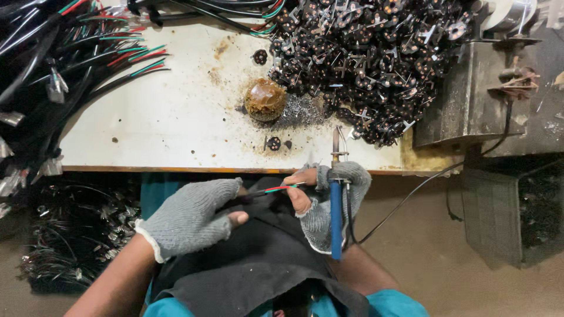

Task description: The person solders wires onto small electrical components at a workbench. They hold a component and wire in one hand, dip the wire end into a flux ball, and use a soldering iron to solder the connection, placing finished pieces aside and repeating the process.

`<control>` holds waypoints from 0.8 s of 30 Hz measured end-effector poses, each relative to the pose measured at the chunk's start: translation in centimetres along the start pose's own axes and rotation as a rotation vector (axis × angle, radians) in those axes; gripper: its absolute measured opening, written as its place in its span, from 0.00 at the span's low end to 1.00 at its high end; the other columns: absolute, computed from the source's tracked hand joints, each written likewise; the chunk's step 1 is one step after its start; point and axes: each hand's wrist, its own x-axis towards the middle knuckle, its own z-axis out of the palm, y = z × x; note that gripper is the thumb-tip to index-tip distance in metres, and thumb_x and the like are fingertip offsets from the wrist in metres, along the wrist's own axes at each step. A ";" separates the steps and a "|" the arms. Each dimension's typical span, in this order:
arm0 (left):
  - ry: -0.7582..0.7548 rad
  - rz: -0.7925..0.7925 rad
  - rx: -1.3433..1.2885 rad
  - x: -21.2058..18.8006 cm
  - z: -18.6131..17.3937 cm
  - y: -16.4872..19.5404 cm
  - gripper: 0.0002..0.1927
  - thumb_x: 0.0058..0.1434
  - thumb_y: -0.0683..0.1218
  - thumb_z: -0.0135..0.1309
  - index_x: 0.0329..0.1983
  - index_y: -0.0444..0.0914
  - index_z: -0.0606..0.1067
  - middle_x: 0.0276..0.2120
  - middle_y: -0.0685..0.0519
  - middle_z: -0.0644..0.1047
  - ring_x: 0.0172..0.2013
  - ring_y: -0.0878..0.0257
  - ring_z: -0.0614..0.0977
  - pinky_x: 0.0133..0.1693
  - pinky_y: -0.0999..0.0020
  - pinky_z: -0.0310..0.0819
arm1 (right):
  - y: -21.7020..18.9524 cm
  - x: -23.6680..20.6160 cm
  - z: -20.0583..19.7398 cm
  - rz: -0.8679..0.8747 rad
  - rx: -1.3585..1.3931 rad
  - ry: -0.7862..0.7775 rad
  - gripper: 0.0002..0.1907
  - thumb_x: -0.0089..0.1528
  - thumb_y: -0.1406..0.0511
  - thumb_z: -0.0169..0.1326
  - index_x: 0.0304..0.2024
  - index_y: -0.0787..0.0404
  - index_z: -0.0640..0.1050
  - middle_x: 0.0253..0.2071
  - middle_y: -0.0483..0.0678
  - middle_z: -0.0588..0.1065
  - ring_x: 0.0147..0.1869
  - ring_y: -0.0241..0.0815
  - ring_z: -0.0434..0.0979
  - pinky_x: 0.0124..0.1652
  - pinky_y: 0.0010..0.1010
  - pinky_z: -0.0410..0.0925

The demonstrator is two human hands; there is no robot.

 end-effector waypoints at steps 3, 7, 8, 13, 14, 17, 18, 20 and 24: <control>0.165 0.361 0.078 0.5 0.3 0.8 0.27 0.56 0.55 0.62 0.56 0.41 0.73 0.37 0.45 0.81 0.38 0.48 0.84 0.39 0.58 0.76 | -0.2 0.0 0.2 -0.014 0.015 -0.070 0.22 0.69 0.65 0.61 0.54 0.61 0.61 0.44 0.49 0.81 0.51 0.40 0.81 0.59 0.34 0.72; 0.250 0.346 -0.116 1.6 1.8 1.3 0.25 0.57 0.52 0.61 0.57 0.41 0.74 0.36 0.47 0.82 0.38 0.50 0.86 0.41 0.59 0.78 | -0.1 0.0 0.3 0.146 -0.129 -0.134 0.08 0.66 0.65 0.60 0.44 0.63 0.80 0.41 0.51 0.80 0.47 0.43 0.80 0.52 0.34 0.73; 0.262 0.331 -0.121 1.8 2.1 1.3 0.23 0.56 0.52 0.60 0.55 0.41 0.75 0.36 0.47 0.82 0.37 0.51 0.86 0.41 0.59 0.78 | 0.0 0.0 0.3 0.173 -0.074 -0.125 0.09 0.66 0.64 0.59 0.44 0.63 0.79 0.42 0.50 0.80 0.47 0.42 0.80 0.52 0.33 0.73; 0.401 0.356 -0.131 2.6 2.9 1.7 0.15 0.57 0.50 0.61 0.45 0.40 0.80 0.35 0.48 0.82 0.38 0.51 0.85 0.39 0.60 0.78 | 0.5 -0.2 0.2 0.156 -0.033 -0.143 0.08 0.67 0.65 0.59 0.45 0.64 0.78 0.43 0.49 0.79 0.49 0.42 0.79 0.53 0.33 0.72; 0.405 0.309 -0.104 2.6 2.9 1.7 0.13 0.57 0.50 0.62 0.42 0.41 0.80 0.33 0.47 0.81 0.36 0.51 0.85 0.38 0.60 0.77 | 0.6 -0.2 0.2 0.151 -0.027 -0.138 0.08 0.67 0.66 0.60 0.45 0.64 0.78 0.42 0.49 0.79 0.48 0.42 0.79 0.53 0.33 0.72; 0.400 0.223 -0.063 2.7 2.8 1.7 0.09 0.55 0.50 0.63 0.35 0.41 0.81 0.29 0.48 0.80 0.33 0.51 0.84 0.35 0.59 0.75 | 0.9 -0.3 0.3 0.113 -0.058 -0.122 0.08 0.66 0.66 0.61 0.45 0.64 0.78 0.42 0.49 0.80 0.49 0.42 0.81 0.54 0.33 0.73; 0.383 0.223 -0.079 2.7 2.7 1.6 0.09 0.55 0.49 0.63 0.35 0.40 0.81 0.29 0.48 0.80 0.33 0.52 0.84 0.35 0.60 0.76 | 0.9 -0.3 0.4 0.096 -0.077 -0.118 0.08 0.66 0.66 0.61 0.44 0.64 0.78 0.42 0.49 0.80 0.49 0.42 0.81 0.54 0.33 0.73; 0.385 0.228 -0.104 2.6 2.6 1.5 0.10 0.55 0.49 0.63 0.35 0.40 0.80 0.30 0.49 0.80 0.33 0.52 0.84 0.35 0.60 0.76 | 1.1 -0.3 0.6 0.125 -0.041 -0.109 0.08 0.66 0.66 0.61 0.44 0.64 0.78 0.43 0.49 0.80 0.50 0.42 0.81 0.55 0.34 0.73; 0.428 0.267 -0.128 2.3 2.5 1.5 0.10 0.55 0.49 0.63 0.34 0.40 0.78 0.29 0.49 0.78 0.32 0.52 0.83 0.34 0.60 0.75 | 1.3 -0.3 0.6 0.107 -0.113 -0.088 0.07 0.64 0.67 0.63 0.42 0.64 0.79 0.41 0.49 0.80 0.48 0.42 0.81 0.52 0.33 0.74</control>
